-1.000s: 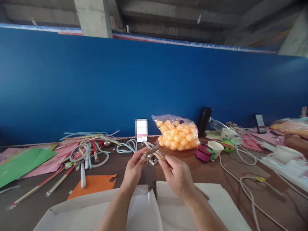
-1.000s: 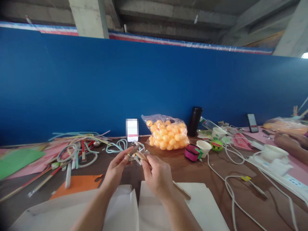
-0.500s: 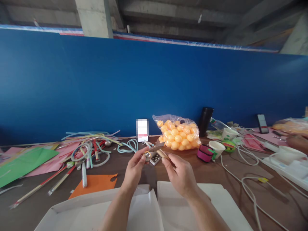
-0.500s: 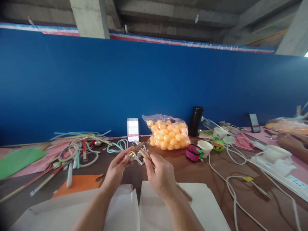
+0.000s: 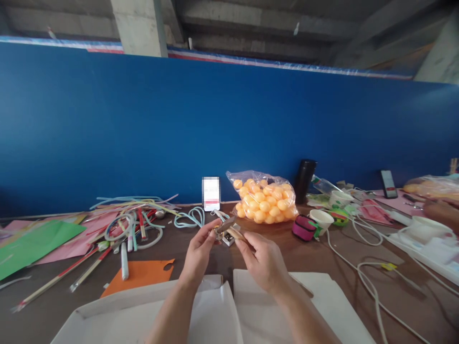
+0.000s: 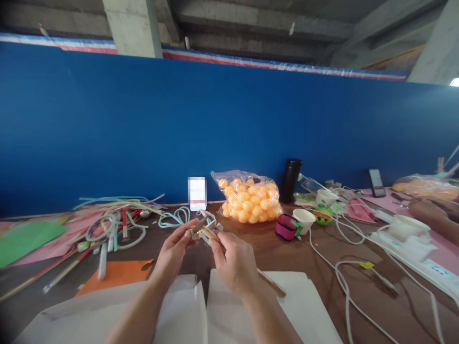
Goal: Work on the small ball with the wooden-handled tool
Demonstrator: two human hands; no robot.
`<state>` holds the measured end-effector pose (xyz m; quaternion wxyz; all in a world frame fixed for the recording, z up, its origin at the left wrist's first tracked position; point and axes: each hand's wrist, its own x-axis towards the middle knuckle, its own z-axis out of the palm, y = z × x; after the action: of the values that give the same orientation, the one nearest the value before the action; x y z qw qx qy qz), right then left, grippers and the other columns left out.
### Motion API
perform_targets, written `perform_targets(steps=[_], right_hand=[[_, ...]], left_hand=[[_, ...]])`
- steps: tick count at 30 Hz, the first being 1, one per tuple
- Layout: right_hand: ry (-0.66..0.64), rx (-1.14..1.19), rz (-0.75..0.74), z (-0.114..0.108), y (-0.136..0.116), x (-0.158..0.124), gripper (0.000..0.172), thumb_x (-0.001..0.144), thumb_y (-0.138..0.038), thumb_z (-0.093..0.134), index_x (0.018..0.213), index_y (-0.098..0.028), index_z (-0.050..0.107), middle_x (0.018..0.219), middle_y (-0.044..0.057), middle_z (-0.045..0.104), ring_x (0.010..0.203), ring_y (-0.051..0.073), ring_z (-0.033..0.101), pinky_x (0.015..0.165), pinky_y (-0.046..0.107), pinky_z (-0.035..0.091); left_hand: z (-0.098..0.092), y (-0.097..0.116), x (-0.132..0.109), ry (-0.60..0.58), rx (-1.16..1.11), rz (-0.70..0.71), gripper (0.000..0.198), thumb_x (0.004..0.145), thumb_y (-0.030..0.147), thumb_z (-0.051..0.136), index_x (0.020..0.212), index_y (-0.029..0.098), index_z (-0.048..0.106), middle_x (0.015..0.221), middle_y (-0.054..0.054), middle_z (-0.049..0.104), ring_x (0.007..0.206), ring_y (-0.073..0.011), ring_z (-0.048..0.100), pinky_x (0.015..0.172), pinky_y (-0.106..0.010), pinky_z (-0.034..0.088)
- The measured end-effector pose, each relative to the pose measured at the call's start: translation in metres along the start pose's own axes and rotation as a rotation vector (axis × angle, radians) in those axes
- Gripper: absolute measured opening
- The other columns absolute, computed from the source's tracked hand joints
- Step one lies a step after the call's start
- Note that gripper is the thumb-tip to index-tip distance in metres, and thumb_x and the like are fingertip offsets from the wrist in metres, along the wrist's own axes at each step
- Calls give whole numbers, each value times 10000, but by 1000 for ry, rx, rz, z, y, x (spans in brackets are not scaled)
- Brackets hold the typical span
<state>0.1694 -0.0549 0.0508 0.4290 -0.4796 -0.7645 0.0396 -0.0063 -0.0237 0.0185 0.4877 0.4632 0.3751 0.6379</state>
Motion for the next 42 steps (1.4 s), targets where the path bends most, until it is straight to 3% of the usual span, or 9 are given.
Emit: perform_targets(steps=[6,10,18,23,28,34,38,42], right_hand=[[71,91,-21,-1,-1,-2,249,936,-291,466,1082,-211,651,978,78,707,891,197,654,724,241,480],[39,48,-27,2,0,-3,245,928,-283,480,1083,-211,655,919,68,712,822,190,657,704,245,474],[52,72,-11,2,-1,-2,266,936,-293,466,1108,-199,645,963,72,707,880,191,652,724,239,458],[-6,21,-8,3,0,-3,236,925,-291,488,1060,-209,663,910,57,711,816,188,652,698,243,443],[41,74,-11,3,-1,-3,262,934,-291,470,1105,-199,647,945,77,706,857,192,649,732,246,456],[-26,73,-14,3,-2,-3,247,930,-293,480,1085,-218,657,930,60,712,855,191,655,746,250,467],[3,113,-22,1,-2,-2,261,938,-289,467,1114,-214,645,994,74,705,907,191,647,763,246,468],[-57,33,-10,2,-2,-2,213,926,-292,490,1028,-231,666,874,42,708,812,184,650,712,245,453]], left_hand=[[3,6,1,85,-153,-146,465,708,435,712,1053,124,689,787,-63,691,637,-150,637,623,-286,531],[4,10,1,125,-191,-181,466,662,441,747,986,112,686,703,-44,670,577,-133,626,558,-257,528],[4,9,0,150,-232,-199,448,657,418,757,966,107,666,682,-32,658,547,-120,621,513,-227,529],[4,10,0,151,-243,-204,423,671,399,752,968,112,662,677,-25,655,537,-114,621,507,-217,533],[4,9,2,148,-268,-212,417,699,424,730,960,108,656,666,-25,647,525,-113,620,493,-212,531],[4,10,2,175,-275,-222,393,703,408,734,951,117,644,663,-14,633,512,-102,610,480,-200,524],[5,13,1,185,-271,-239,368,666,412,764,846,126,619,634,-4,612,492,-98,596,458,-194,512],[5,13,0,215,-269,-235,353,648,401,779,778,133,589,609,9,587,474,-84,573,429,-171,484]])
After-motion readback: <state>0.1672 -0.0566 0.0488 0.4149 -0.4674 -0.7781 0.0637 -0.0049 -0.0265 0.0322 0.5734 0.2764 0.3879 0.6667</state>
